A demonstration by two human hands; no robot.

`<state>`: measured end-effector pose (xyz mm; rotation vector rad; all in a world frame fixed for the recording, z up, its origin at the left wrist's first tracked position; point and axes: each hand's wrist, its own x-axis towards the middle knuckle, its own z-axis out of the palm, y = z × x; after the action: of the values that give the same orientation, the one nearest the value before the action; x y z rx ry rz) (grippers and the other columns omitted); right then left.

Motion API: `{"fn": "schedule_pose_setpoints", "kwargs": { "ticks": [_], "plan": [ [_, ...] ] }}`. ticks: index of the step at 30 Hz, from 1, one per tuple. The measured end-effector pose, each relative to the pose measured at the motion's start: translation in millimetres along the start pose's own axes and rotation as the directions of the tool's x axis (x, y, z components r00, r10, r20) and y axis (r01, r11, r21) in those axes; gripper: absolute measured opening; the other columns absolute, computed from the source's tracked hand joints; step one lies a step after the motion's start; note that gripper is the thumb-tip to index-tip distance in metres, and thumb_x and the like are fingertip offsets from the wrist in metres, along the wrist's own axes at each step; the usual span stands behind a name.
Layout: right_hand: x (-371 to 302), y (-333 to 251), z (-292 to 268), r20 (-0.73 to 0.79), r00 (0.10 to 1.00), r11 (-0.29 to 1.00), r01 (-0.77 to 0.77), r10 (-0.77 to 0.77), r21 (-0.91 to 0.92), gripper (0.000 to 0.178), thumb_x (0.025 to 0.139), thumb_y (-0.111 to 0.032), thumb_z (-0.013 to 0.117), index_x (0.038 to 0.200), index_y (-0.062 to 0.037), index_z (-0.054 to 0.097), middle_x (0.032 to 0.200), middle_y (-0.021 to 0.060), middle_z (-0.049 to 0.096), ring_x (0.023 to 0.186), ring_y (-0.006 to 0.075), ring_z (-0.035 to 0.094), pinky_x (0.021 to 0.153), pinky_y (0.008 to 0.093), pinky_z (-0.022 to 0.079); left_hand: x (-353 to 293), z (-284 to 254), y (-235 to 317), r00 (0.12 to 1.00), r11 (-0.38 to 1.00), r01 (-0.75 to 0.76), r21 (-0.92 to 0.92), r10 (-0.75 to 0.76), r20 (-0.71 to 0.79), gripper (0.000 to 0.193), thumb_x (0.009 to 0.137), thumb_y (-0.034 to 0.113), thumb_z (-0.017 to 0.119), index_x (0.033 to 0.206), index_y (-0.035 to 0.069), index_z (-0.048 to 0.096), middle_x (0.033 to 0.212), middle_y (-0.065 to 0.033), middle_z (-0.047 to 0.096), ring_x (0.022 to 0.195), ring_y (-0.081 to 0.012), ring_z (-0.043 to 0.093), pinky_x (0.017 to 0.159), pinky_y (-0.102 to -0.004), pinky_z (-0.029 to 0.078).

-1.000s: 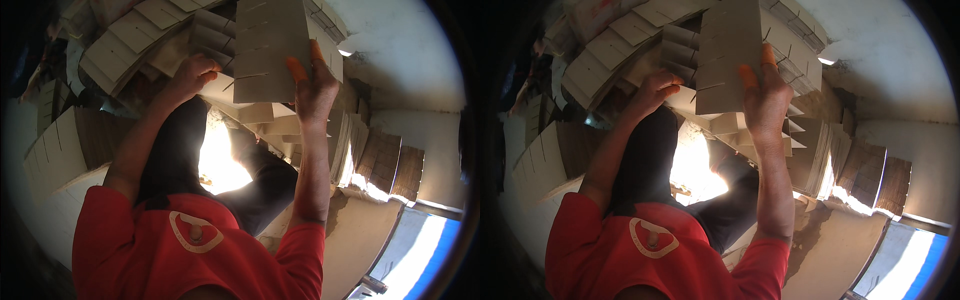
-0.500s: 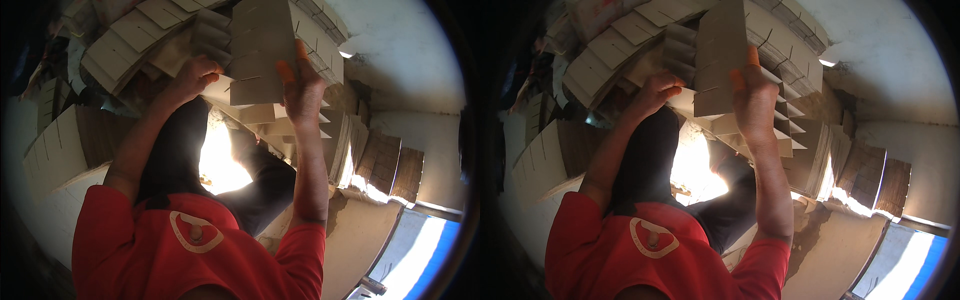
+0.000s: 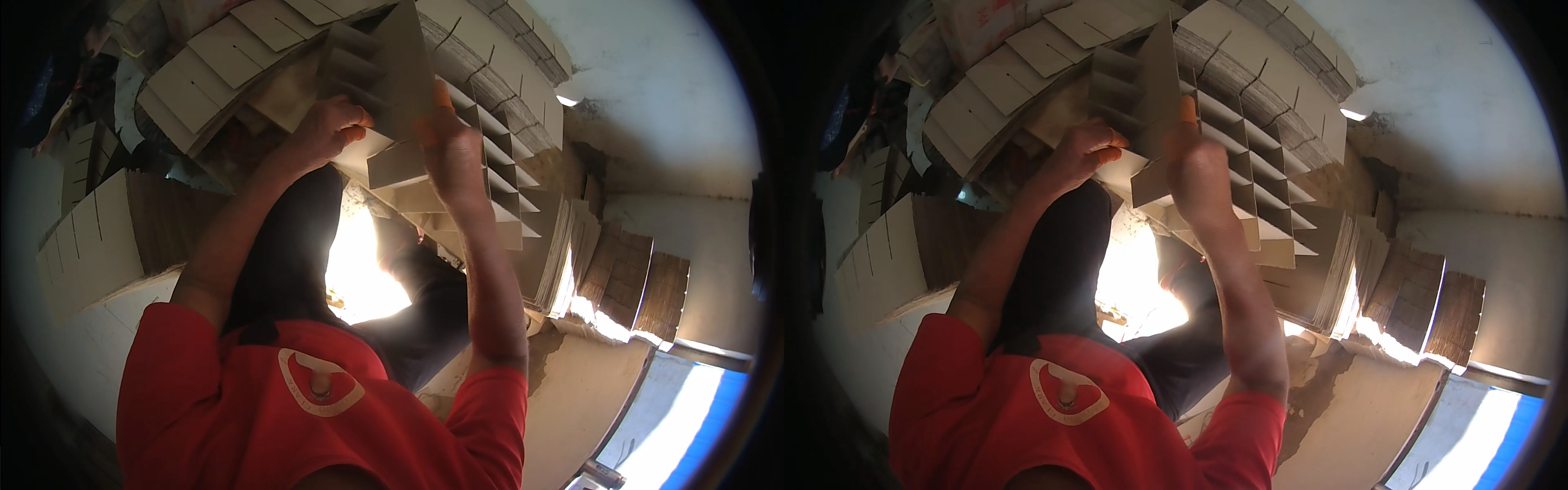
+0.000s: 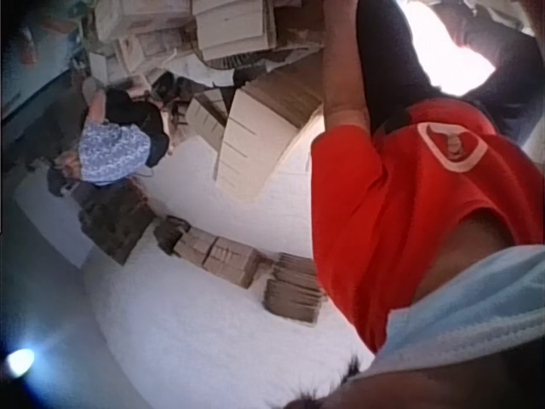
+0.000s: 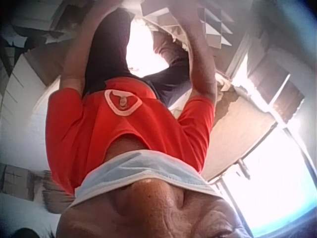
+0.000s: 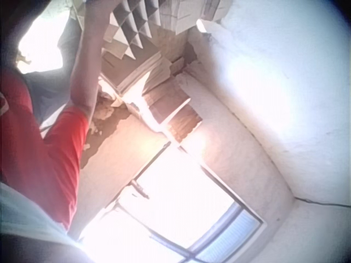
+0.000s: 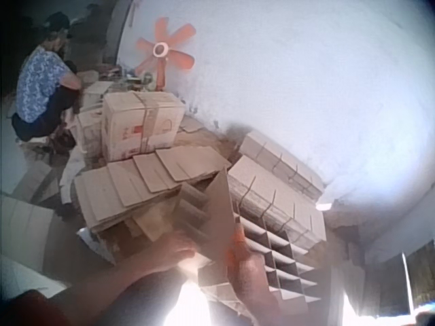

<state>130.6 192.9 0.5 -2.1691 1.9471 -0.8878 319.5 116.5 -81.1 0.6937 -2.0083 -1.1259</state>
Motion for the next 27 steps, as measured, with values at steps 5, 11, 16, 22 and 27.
{"fn": "schedule_pose_setpoints", "kwargs": {
  "ticks": [5,11,16,22,27],
  "plan": [
    [2.8,-5.1,-0.1,0.053,0.998,0.993,-0.043,0.038,0.108,0.061,0.08,-0.001,0.063,0.137,-0.0091,0.04,0.072,0.0183,0.062,0.057,0.0221,0.062,0.053,0.033,0.049,1.1,2.6,-3.5,1.0,1.0,-0.01,0.004,0.01,-0.021,0.015,0.079,-0.003,0.064,0.093,-0.001,0.066,0.086,-0.0112,0.058,0.079,-0.0209,0.059,0.07,-0.0313,0.049],
    [5.3,0.2,6.4,0.137,0.991,0.998,0.001,-0.009,0.061,0.071,0.079,-0.001,0.063,0.141,0.002,0.028,0.072,0.0183,0.063,0.06,0.0293,0.064,0.051,0.0355,0.05,3.0,5.8,-3.7,1.0,1.0,-0.009,-0.025,0.008,-0.016,0.015,0.078,-0.004,0.064,0.093,-0.001,0.066,0.084,-0.0109,0.058,0.078,-0.0208,0.059,0.07,-0.0313,0.049],
    [-16.6,-1.2,40.4,0.364,0.91,0.969,-0.124,0.197,-0.215,0.074,0.082,-0.016,0.067,0.14,0.0065,0.027,0.076,0.0201,0.065,0.072,0.0354,0.066,0.061,0.0433,0.052,4.2,5.1,0.0,1.0,1.0,-0.006,0.026,0.006,-0.001,0.015,0.078,-0.003,0.065,0.092,-0.001,0.066,0.081,-0.0101,0.057,0.078,-0.0224,0.059,0.068,-0.0324,0.048],
    [-12.0,-2.9,19.3,0.162,0.981,0.958,-0.057,0.106,-0.281,0.064,0.083,-0.033,0.069,0.131,0.0007,0.043,0.078,0.0167,0.066,0.071,0.0324,0.066,0.058,0.0399,0.052,-1.6,1.2,-0.3,0.993,0.975,-0.108,0.194,0.115,-0.027,0.028,0.075,-0.001,0.07,0.102,-0.002,0.065,0.091,-0.0124,0.062,0.085,-0.026,0.059,0.074,-0.0349,0.049],
    [3.5,91.0,-22.3,-0.363,0.928,0.786,-0.161,-0.086,-0.597,0.059,0.085,-0.048,0.063,0.117,0.0018,0.054,0.091,0.0152,0.066,0.08,0.0385,0.064,0.07,0.0433,0.052,15.8,5.0,16.3,0.922,0.836,-0.369,0.405,0.383,0.05,0.063,0.065,-0.002,0.075,0.124,0.0,0.054,0.125,-0.0141,0.055,0.122,-0.0307,0.045,0.091,-0.0358,0.049]
  ]
}}
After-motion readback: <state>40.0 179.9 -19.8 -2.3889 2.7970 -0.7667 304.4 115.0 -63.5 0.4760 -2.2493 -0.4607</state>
